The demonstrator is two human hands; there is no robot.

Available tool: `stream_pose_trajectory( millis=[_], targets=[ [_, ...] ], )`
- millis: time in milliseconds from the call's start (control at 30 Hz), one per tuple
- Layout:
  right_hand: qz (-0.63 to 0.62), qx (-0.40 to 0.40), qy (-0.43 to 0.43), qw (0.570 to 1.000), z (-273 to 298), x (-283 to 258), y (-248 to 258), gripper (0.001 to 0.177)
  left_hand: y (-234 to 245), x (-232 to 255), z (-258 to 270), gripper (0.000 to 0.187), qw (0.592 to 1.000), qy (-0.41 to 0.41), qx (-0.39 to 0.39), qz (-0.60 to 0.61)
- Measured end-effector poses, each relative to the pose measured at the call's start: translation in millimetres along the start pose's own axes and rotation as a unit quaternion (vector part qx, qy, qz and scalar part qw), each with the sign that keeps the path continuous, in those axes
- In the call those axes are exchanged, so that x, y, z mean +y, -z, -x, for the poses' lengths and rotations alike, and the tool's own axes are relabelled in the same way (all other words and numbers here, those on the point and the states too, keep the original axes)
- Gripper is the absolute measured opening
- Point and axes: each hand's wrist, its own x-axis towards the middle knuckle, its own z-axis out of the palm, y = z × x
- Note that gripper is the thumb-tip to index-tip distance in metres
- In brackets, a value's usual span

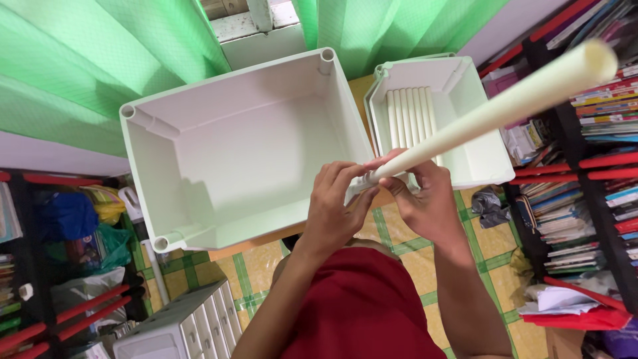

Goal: The person assembles a white plastic shelving unit by inserting vertical poles into the corner sockets of the base and then stacking additional shelf trays on top. The person handles the poles and trays by hand, aligning and pressing them into place to form a multi-tiered storage unit.

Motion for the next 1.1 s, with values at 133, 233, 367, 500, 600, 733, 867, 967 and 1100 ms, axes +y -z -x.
stream_pose_trajectory(
  millis=[133,233,367,500,600,733,867,967,1100],
  targets=[
    [0.055,0.011,0.023,0.998,1.7,-5.3,-5.5,0.017,-6.0,-8.2,1.7,0.032,1.000,0.004,0.009,0.018],
    [0.073,0.023,0.052,0.996,2.7,-4.3,-8.5,0.017,-7.6,-12.8,1.6,0.031,0.999,0.001,0.012,0.032],
    [0.082,0.012,0.047,0.995,3.8,-7.8,-7.5,0.021,-10.7,-15.8,2.4,0.033,0.998,0.009,0.011,0.053],
    [0.021,0.031,0.105,0.994,-2.3,-41.0,11.1,0.050,-12.2,-17.5,1.8,0.028,0.999,0.003,0.009,0.050],
    [-0.063,0.116,0.150,0.980,-9.1,-71.7,29.0,0.061,-14.6,-20.7,4.1,0.029,0.998,0.010,0.007,0.062],
    [-0.123,0.104,0.212,0.964,-16.8,-99.1,35.8,0.063,-17.8,-25.3,4.0,0.027,0.998,-0.002,0.003,0.065],
    [-0.291,-0.004,0.124,0.949,-25.6,-104.0,31.0,0.061,-20.2,-27.2,5.4,0.028,0.997,-0.015,-0.001,0.074],
    [-0.339,-0.019,0.085,0.937,-28.3,-103.1,23.2,0.065,-18.0,-30.6,4.3,0.028,0.997,-0.021,-0.004,0.081],
    [-0.289,-0.014,0.088,0.953,-28.8,-99.9,20.3,0.068,-16.4,-35.7,5.2,0.030,0.996,-0.035,-0.005,0.079]
  ],
)
